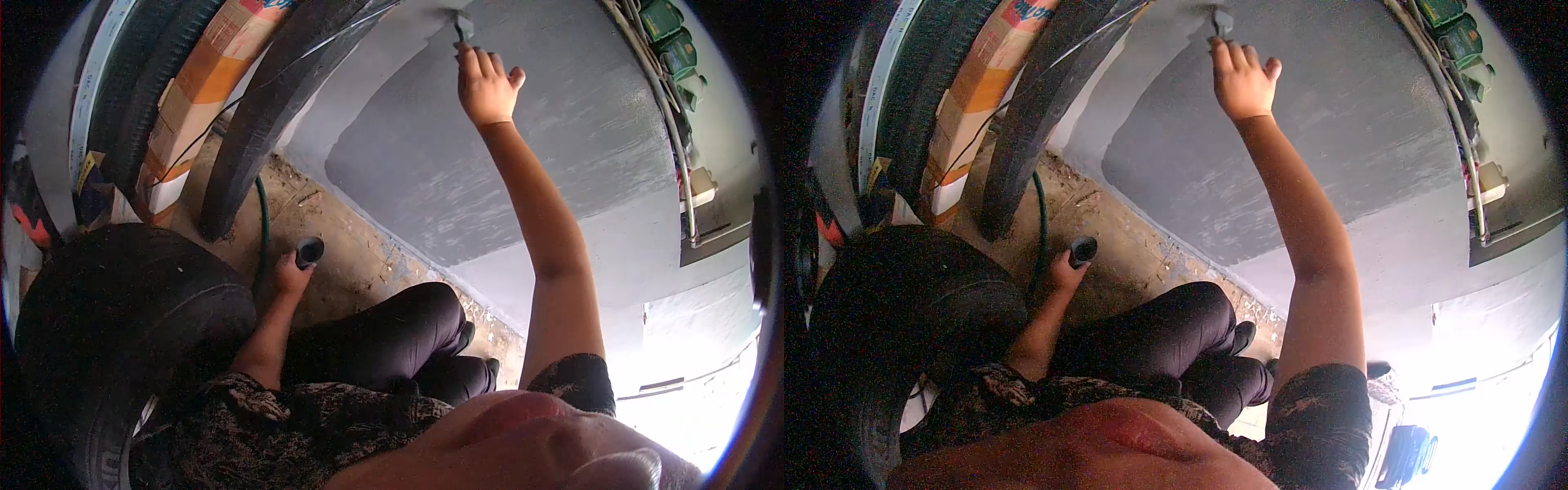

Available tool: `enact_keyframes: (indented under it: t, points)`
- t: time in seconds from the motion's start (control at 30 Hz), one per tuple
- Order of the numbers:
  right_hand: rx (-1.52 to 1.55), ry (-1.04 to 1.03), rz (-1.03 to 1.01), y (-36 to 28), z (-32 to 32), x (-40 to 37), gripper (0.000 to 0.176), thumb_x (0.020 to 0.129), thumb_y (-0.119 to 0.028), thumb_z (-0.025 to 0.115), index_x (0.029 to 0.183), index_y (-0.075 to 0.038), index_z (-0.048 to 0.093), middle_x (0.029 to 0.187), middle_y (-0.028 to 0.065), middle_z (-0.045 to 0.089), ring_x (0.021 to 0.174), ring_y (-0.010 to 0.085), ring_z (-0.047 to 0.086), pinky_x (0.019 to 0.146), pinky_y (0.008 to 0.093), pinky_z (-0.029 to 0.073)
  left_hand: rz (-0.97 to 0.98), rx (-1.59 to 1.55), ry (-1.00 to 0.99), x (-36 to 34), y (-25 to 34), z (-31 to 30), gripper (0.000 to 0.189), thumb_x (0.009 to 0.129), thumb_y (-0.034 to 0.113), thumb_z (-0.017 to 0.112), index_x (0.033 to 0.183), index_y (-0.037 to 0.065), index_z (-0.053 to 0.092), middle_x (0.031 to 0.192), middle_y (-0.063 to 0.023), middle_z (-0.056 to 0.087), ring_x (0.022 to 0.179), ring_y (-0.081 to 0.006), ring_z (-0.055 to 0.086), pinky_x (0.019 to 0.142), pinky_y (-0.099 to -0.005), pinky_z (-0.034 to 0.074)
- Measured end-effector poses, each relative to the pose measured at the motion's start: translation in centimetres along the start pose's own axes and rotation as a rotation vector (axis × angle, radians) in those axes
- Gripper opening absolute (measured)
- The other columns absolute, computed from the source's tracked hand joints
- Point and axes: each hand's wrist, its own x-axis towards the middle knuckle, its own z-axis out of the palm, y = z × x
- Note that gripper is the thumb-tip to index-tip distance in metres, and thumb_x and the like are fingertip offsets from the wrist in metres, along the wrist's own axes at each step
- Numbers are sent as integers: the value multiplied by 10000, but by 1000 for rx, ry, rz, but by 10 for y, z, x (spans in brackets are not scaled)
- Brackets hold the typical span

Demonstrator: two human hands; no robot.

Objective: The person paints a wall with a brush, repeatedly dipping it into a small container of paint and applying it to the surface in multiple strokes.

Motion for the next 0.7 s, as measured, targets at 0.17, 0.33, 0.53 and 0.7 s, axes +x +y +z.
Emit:
enact_keyframes:
  t: [0.17, 0.33, 0.53, 0.7]
  points:
    - [-42, -121, -227, -16, 31, -25, 378, 932, -183, 479, 1306, -201, 533, 1161, -29, 633, 1118, 144, 590, 946, 546, 370, -41, 8, -35, -1, 5, -5, 621, 676, 363, 845, 1140, 5, 639, 1113, -225, 646, 1067, -397, 605, 927, -492, 482]
    - [69, -61, -338, -49, 43, -57, 361, 920, -194, 498, 1276, -202, 558, 1117, -27, 632, 1068, 155, 595, 906, 522, 394, 4, 29, -29, -1, 11, -14, 588, 665, 359, 846, 1100, 18, 646, 1075, -223, 661, 1062, -410, 607, 907, -496, 491]
    - [54, 45, -50, -39, 31, -37, 325, 919, -220, 513, 1237, -232, 579, 1020, -54, 616, 977, 142, 586, 858, 526, 411, 20, -15, 3, -1, 12, -12, 573, 648, 333, 858, 1050, -13, 641, 1026, -239, 661, 1009, -409, 618, 867, -503, 500]
    - [33, -35, -240, -60, 58, -59, 361, 898, -209, 513, 1254, -197, 572, 1092, -29, 622, 1030, 141, 579, 874, 522, 419, 85, -49, 74, -2, 5, -6, 580, 648, 330, 861, 1059, -17, 643, 967, -229, 657, 944, -412, 621, 832, -500, 500]
